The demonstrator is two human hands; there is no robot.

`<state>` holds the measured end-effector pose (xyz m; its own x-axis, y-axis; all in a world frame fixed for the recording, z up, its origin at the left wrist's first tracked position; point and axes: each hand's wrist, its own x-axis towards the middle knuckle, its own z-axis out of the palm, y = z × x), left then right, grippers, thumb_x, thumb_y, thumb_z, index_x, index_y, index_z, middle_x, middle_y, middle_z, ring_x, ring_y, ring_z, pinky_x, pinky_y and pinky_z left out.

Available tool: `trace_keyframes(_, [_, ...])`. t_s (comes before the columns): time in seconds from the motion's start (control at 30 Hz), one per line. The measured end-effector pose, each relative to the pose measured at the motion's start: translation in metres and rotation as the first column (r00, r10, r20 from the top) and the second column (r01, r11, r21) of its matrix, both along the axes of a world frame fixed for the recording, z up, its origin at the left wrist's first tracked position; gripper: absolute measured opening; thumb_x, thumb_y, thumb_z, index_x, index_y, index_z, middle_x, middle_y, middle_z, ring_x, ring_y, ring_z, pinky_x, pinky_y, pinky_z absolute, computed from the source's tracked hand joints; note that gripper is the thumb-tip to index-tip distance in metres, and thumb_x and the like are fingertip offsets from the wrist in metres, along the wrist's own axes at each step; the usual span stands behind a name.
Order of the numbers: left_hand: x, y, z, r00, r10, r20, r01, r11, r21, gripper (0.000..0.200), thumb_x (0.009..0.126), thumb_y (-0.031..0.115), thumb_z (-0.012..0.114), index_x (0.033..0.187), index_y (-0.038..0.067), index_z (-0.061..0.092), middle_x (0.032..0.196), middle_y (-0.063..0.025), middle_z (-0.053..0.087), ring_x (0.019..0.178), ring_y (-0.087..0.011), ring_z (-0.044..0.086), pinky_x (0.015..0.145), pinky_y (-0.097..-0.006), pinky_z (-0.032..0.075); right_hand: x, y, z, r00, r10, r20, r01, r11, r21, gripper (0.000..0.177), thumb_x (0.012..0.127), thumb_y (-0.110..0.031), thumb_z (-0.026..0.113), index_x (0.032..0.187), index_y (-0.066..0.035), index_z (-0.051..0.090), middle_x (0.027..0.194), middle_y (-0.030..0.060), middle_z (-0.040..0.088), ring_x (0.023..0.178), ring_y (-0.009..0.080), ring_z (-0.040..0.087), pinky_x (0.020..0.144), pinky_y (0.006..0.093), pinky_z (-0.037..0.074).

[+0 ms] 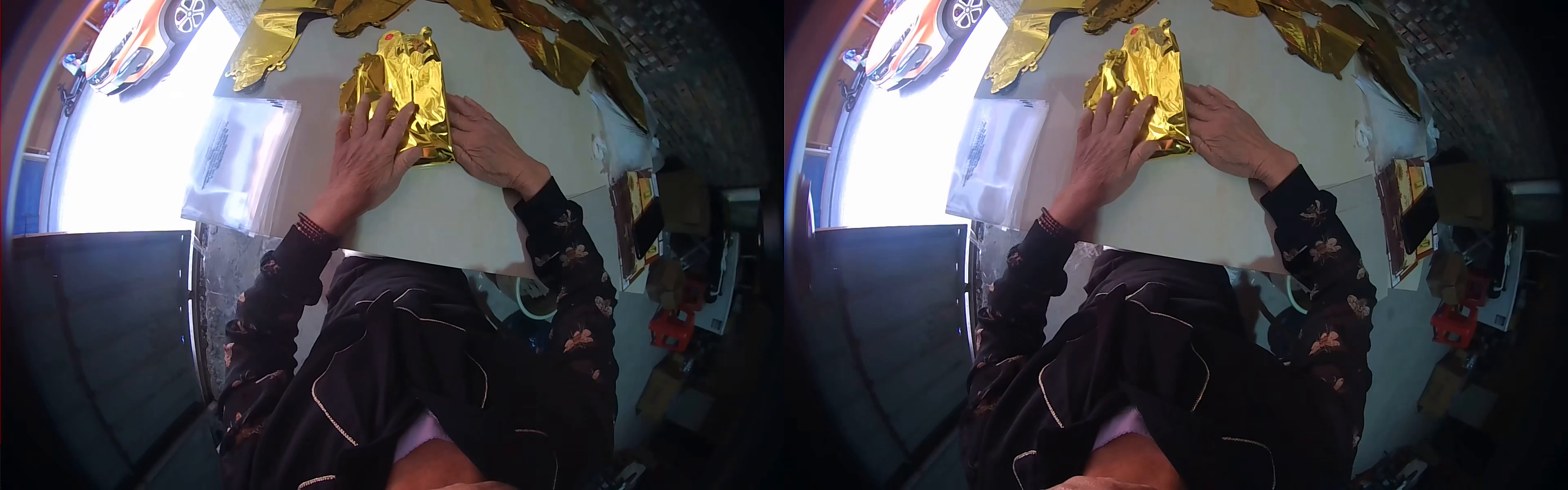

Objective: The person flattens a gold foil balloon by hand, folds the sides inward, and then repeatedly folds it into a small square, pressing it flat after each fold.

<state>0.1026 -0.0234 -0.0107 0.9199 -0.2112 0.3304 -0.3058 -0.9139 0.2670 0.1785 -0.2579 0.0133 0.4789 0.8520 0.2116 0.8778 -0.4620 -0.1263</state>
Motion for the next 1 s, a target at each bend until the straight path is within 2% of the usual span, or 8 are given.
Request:
trace_keyframes(0.13, [0.003, 0.002, -0.003, 1.0, 0.011, -0.016, -0.013, 0.993, -0.117, 0.061, 0.101, 0.043, 0.048, 0.153, 0.013, 0.039, 0.158, -0.0231, 0.032, 0.148, -0.0435, 0.025, 0.119, -0.0549, 0.02, 0.002, -0.002, -0.001, 0.997, 0.049, -0.066, -0.052, 0.998, -0.043, 0.043, 0.102, -0.022, 0.042, 0.144, -0.017, 0.05, 0.149, 0.0073, 0.048, 0.148, 0.0265, 0.032, 0.125, 0.0487, 0.02])
trace_keyframes(0.23, [0.004, 0.001, 0.0, 0.999, -0.045, -0.013, 0.043, 0.991, -0.13, 0.061, 0.1, 0.045, 0.053, 0.149, 0.012, 0.044, 0.156, -0.024, 0.033, 0.146, -0.0453, 0.028, 0.118, -0.0556, 0.022, -0.003, -0.004, 0.002, 0.996, 0.043, -0.078, -0.05, 0.996, -0.079, 0.044, 0.102, -0.023, 0.042, 0.145, -0.019, 0.05, 0.148, 0.0067, 0.049, 0.147, 0.0265, 0.032, 0.126, 0.0493, 0.018])
trace_keyframes(0.37, [0.003, 0.002, 0.001, 0.996, 0.077, 0.044, -0.072, 0.992, -0.102, 0.062, 0.099, 0.041, 0.056, 0.149, 0.008, 0.042, 0.156, -0.028, 0.03, 0.144, -0.0498, 0.027, 0.118, -0.055, 0.023, -0.003, -0.008, 0.001, 0.997, 0.052, -0.061, -0.06, 0.99, -0.131, 0.044, 0.101, -0.024, 0.043, 0.145, -0.019, 0.05, 0.147, 0.006, 0.049, 0.147, 0.0265, 0.032, 0.126, 0.0509, 0.018])
trace_keyframes(0.43, [0.004, 0.001, 0.002, 0.991, 0.129, 0.035, -0.121, 0.977, -0.177, 0.06, 0.099, 0.036, 0.055, 0.149, 0.006, 0.042, 0.156, -0.0307, 0.028, 0.144, -0.05, 0.027, 0.117, -0.0546, 0.025, -0.002, -0.006, 0.001, 0.996, 0.043, -0.084, -0.052, 0.992, -0.111, 0.044, 0.101, -0.024, 0.043, 0.144, -0.019, 0.051, 0.148, 0.0058, 0.048, 0.147, 0.0266, 0.032, 0.126, 0.051, 0.018])
trace_keyframes(0.53, [0.009, 0.004, 0.0, 0.996, 0.077, 0.053, -0.062, 0.967, -0.246, 0.059, 0.099, 0.036, 0.055, 0.148, 0.006, 0.043, 0.154, -0.0344, 0.028, 0.143, -0.0506, 0.028, 0.116, -0.0551, 0.028, 0.001, -0.001, -0.002, 0.993, 0.086, -0.083, -0.091, 0.994, -0.061, 0.044, 0.101, -0.024, 0.043, 0.144, -0.02, 0.052, 0.149, 0.0061, 0.048, 0.147, 0.0264, 0.032, 0.126, 0.0516, 0.018])
trace_keyframes(0.63, [0.009, 0.006, -0.002, 0.997, 0.062, 0.046, -0.05, 0.974, -0.22, 0.059, 0.099, 0.035, 0.055, 0.148, 0.005, 0.043, 0.153, -0.0357, 0.028, 0.143, -0.0505, 0.028, 0.115, -0.055, 0.03, 0.006, 0.002, -0.005, 0.99, 0.124, -0.073, -0.129, 0.989, -0.066, 0.045, 0.1, -0.025, 0.043, 0.144, -0.023, 0.052, 0.151, 0.0065, 0.046, 0.148, 0.0271, 0.032, 0.126, 0.0521, 0.018])
trace_keyframes(0.73, [0.011, 0.007, -0.005, 0.998, 0.047, 0.047, -0.035, 0.972, -0.231, 0.059, 0.095, 0.037, 0.063, 0.145, 0.008, 0.047, 0.153, -0.0324, 0.03, 0.142, -0.0527, 0.028, 0.116, -0.0563, 0.026, 0.007, 0.002, -0.006, 0.988, 0.13, -0.088, -0.136, 0.989, -0.062, 0.046, 0.099, -0.026, 0.044, 0.145, -0.025, 0.051, 0.152, 0.0073, 0.044, 0.147, 0.0286, 0.032, 0.126, 0.0524, 0.016])
trace_keyframes(1.0, [-0.002, -0.003, 0.008, 0.989, 0.034, 0.145, -0.027, 0.999, -0.045, 0.057, 0.092, 0.045, 0.064, 0.144, 0.024, 0.053, 0.156, -0.0203, 0.034, 0.145, -0.0455, 0.026, 0.114, -0.0604, 0.021, 0.001, 0.003, -0.005, 0.992, 0.101, -0.08, -0.106, 0.993, -0.052, 0.049, 0.097, -0.027, 0.047, 0.146, -0.022, 0.049, 0.151, 0.0104, 0.044, 0.147, 0.0305, 0.031, 0.126, 0.0516, 0.016])
